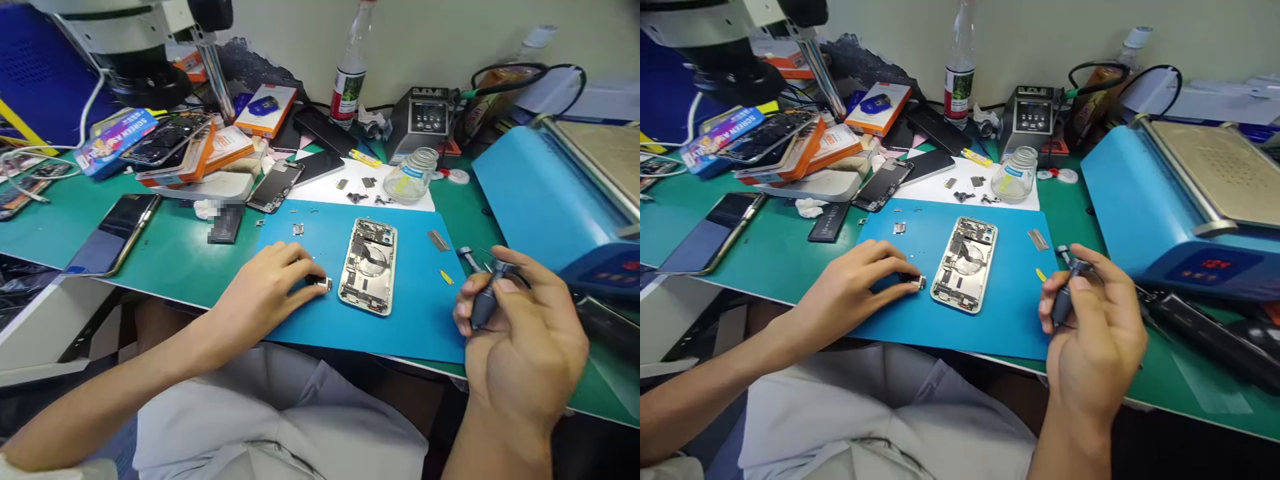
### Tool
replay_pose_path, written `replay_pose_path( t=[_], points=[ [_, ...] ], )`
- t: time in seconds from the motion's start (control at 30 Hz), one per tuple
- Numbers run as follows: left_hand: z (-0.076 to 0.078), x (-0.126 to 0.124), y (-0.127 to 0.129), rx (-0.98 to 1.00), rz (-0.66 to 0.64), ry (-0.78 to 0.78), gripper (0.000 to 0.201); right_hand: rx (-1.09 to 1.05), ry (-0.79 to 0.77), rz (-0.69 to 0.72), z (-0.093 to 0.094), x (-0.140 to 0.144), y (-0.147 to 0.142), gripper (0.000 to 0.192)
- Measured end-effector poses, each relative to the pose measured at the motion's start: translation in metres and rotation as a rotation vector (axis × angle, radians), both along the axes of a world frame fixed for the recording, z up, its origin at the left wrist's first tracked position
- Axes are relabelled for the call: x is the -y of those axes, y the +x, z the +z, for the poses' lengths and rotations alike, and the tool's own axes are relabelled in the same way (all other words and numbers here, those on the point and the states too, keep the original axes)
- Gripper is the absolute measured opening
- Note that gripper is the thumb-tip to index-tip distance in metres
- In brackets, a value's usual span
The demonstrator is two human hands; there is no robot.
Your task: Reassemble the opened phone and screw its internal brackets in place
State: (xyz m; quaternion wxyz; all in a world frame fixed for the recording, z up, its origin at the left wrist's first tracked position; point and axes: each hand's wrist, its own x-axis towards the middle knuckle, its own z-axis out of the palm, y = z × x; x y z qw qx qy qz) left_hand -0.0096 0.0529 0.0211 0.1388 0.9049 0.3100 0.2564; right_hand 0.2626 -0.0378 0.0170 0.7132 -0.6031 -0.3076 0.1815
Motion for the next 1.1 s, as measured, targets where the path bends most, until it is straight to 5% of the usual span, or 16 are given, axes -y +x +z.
replay_pose_path(
  t=[0.33, 0.83, 1.1],
  points=[
    [-0.002, 0.006, 0.063, -0.009, -0.135, -0.182, 0.015, -0.009, 0.037, 0.060, -0.005, 0.009, 0.003, 0.036],
    [0.005, 0.013, 0.069, -0.003, -0.046, -0.396, 0.007, -0.011, 0.067, 0.079, -0.006, 0.012, 0.005, 0.034],
    [-0.002, 0.017, 0.071, 0.001, -0.020, -0.280, 0.002, 0.000, 0.055, 0.058, -0.006, 0.011, 0.005, 0.034]
  ],
)
